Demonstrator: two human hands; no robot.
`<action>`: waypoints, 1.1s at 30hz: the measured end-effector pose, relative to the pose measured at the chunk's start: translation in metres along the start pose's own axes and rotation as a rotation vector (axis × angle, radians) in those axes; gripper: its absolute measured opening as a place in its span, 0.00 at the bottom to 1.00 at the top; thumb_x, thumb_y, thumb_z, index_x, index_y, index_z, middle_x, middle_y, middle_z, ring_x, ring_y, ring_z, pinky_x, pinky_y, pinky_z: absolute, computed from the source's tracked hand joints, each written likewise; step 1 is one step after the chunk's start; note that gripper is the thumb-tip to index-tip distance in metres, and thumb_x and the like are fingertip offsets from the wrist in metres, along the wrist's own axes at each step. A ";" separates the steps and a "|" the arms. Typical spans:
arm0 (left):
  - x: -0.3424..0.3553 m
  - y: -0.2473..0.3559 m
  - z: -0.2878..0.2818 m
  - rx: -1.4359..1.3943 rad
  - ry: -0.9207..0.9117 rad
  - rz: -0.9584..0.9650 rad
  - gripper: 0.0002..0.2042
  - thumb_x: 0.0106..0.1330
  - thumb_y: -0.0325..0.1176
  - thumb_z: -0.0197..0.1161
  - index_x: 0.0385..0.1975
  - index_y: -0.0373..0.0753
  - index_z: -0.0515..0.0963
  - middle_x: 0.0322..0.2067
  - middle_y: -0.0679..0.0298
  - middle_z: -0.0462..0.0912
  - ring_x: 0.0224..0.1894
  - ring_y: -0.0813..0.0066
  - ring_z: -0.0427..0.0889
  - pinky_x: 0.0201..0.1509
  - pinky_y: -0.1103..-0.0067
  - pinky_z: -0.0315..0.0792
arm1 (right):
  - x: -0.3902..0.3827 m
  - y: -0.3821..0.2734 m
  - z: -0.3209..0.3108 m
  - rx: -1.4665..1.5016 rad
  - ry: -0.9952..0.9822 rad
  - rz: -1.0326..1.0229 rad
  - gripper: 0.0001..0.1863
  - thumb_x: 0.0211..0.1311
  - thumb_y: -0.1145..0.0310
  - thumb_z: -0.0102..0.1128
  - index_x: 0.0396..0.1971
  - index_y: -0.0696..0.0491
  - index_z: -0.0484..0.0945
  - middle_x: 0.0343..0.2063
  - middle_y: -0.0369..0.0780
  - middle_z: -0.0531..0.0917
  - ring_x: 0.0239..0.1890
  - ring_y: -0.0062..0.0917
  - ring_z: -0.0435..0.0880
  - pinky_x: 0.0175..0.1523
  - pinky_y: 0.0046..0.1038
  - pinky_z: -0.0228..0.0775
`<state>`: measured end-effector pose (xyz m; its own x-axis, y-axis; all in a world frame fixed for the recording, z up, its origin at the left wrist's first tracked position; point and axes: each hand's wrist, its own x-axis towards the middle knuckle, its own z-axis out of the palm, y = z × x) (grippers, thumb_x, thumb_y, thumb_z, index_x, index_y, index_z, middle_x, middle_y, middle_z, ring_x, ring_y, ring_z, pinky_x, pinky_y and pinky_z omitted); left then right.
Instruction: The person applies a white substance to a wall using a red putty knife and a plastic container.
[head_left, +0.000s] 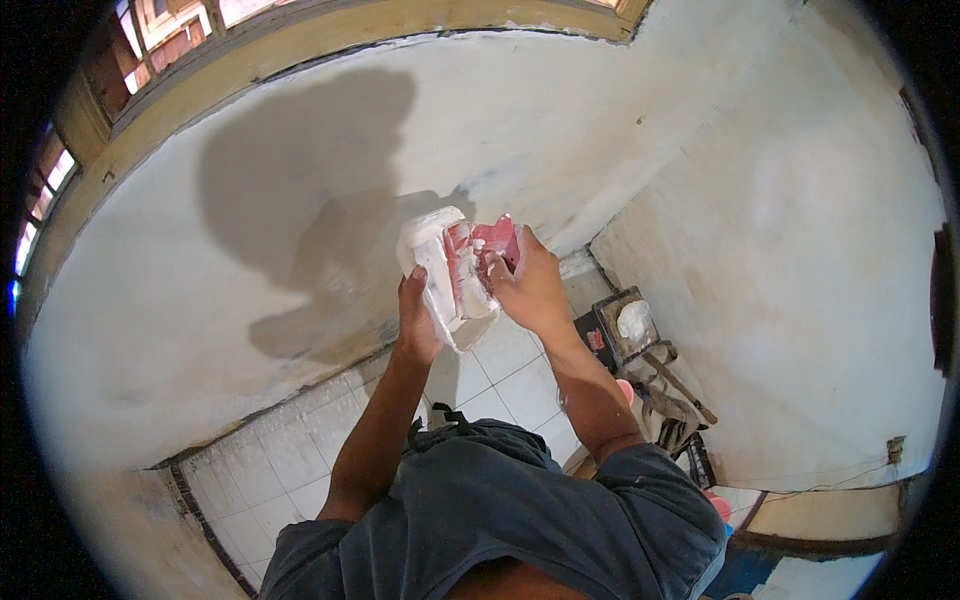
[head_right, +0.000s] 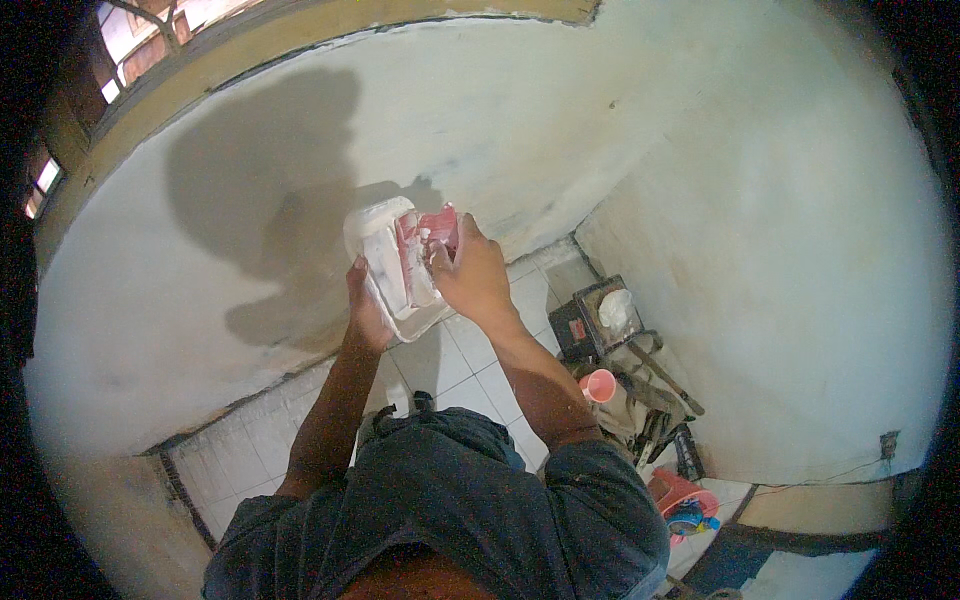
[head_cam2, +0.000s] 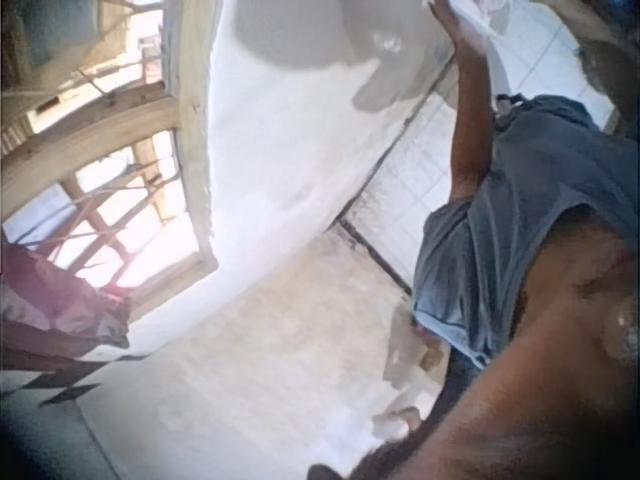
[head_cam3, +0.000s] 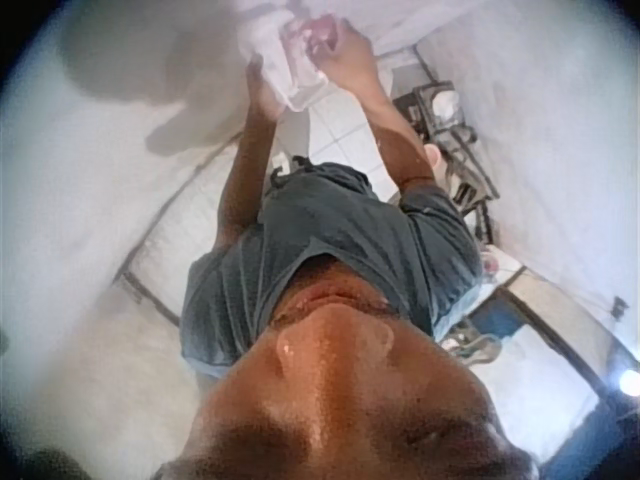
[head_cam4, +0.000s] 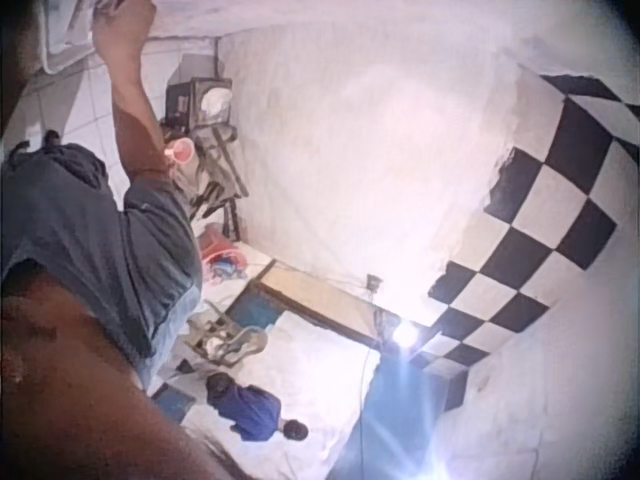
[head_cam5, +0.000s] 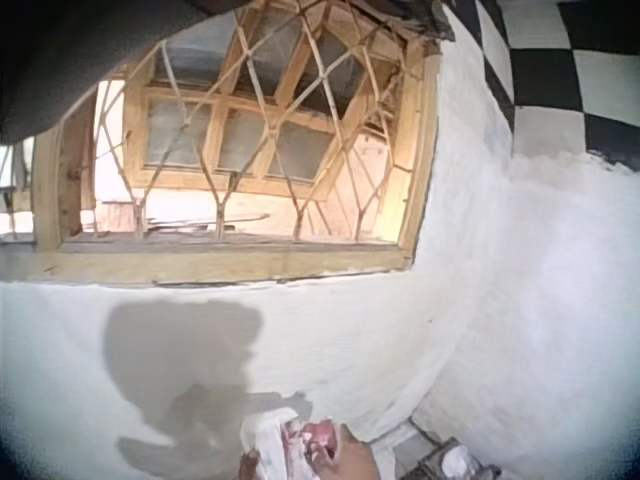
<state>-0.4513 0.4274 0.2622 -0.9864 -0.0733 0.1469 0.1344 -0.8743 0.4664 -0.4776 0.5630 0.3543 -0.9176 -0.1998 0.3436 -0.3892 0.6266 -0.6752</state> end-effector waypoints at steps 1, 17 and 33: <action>-0.001 0.000 0.004 -0.009 0.017 0.005 0.34 0.59 0.52 0.58 0.58 0.33 0.61 0.50 0.56 0.73 0.51 0.63 0.75 0.56 0.68 0.69 | 0.001 0.000 -0.001 -0.001 0.007 0.004 0.13 0.51 0.71 0.57 0.32 0.63 0.68 0.23 0.52 0.79 0.27 0.48 0.80 0.35 0.41 0.70; 0.007 -0.006 -0.007 0.004 0.028 -0.115 0.34 0.58 0.52 0.60 0.57 0.33 0.62 0.50 0.56 0.73 0.51 0.64 0.75 0.56 0.68 0.69 | 0.011 0.029 0.005 0.279 -0.113 -0.024 0.11 0.52 0.74 0.59 0.35 0.60 0.71 0.21 0.41 0.75 0.23 0.21 0.70 0.31 0.26 0.65; 0.005 0.004 -0.058 -0.025 0.316 -0.250 0.32 0.60 0.60 0.43 0.58 0.44 0.64 0.51 0.59 0.73 0.52 0.59 0.73 0.56 0.62 0.69 | -0.028 0.110 0.059 1.298 -0.084 0.428 0.19 0.56 0.75 0.61 0.48 0.56 0.70 0.40 0.36 0.79 0.39 0.21 0.79 0.45 0.25 0.71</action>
<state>-0.4609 0.3954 0.2140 -0.9693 0.0024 -0.2460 -0.1118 -0.8950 0.4319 -0.4995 0.5931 0.2324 -0.9682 -0.2443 -0.0535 0.1709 -0.4903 -0.8547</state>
